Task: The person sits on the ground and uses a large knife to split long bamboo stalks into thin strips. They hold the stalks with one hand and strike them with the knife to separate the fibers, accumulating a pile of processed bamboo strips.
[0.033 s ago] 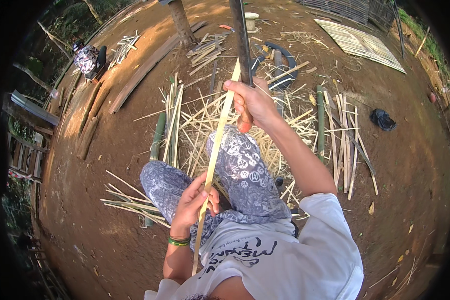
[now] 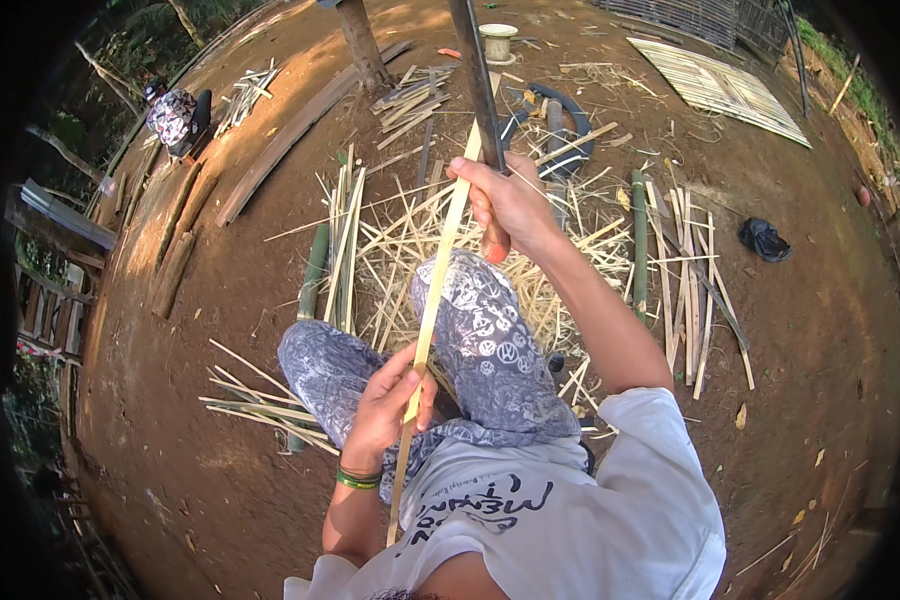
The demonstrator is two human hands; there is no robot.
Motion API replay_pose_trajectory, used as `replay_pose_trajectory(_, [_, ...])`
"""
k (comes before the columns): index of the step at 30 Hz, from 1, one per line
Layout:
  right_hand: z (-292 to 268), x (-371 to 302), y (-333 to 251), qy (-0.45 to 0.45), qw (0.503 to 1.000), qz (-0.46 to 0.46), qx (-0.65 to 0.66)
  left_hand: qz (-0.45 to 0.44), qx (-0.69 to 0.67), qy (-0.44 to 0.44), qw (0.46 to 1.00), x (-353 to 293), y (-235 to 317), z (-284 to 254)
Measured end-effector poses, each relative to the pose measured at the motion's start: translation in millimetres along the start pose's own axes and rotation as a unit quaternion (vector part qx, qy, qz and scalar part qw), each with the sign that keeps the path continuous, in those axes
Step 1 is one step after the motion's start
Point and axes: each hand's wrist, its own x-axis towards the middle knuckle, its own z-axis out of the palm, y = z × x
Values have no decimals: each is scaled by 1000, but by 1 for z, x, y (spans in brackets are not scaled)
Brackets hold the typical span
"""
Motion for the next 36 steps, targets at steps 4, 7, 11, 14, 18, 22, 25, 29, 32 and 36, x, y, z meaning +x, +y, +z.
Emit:
replay_pose_trajectory(4, [-23,-13,26,67,939,-39,-335,-57,-60,72,994,26,-9,7])
replay_pose_trajectory(7, [-22,-62,65,-19,900,-45,-433,-63,-110,89,988,48,-16,7])
replay_pose_trajectory(11, [-5,-94,68,-68,808,-39,-583,-58,-152,76,984,72,-15,3])
replay_pose_trajectory(14, [-5,-97,74,-75,796,-86,-595,-66,-145,83,984,74,-14,3])
replay_pose_trajectory(18, [-7,-93,79,-83,803,-97,-582,-41,-92,79,992,74,-24,-2])
replay_pose_trajectory(22, [-11,-96,90,-71,797,-135,-584,-31,-47,93,994,61,-17,8])
replay_pose_trajectory(25, [-8,-99,91,-68,784,-144,-600,-37,-20,98,994,51,-18,4])
replay_pose_trajectory(29, [-10,-99,96,-60,774,-165,-608,-14,9,97,995,39,-17,8])
replay_pose_trajectory(32, [-13,-94,98,-32,767,-186,-614,4,22,104,994,33,-15,11])
replay_pose_trajectory(36, [-64,-40,92,99,850,-23,-517,-55,72,62,994,-11,-25,24])
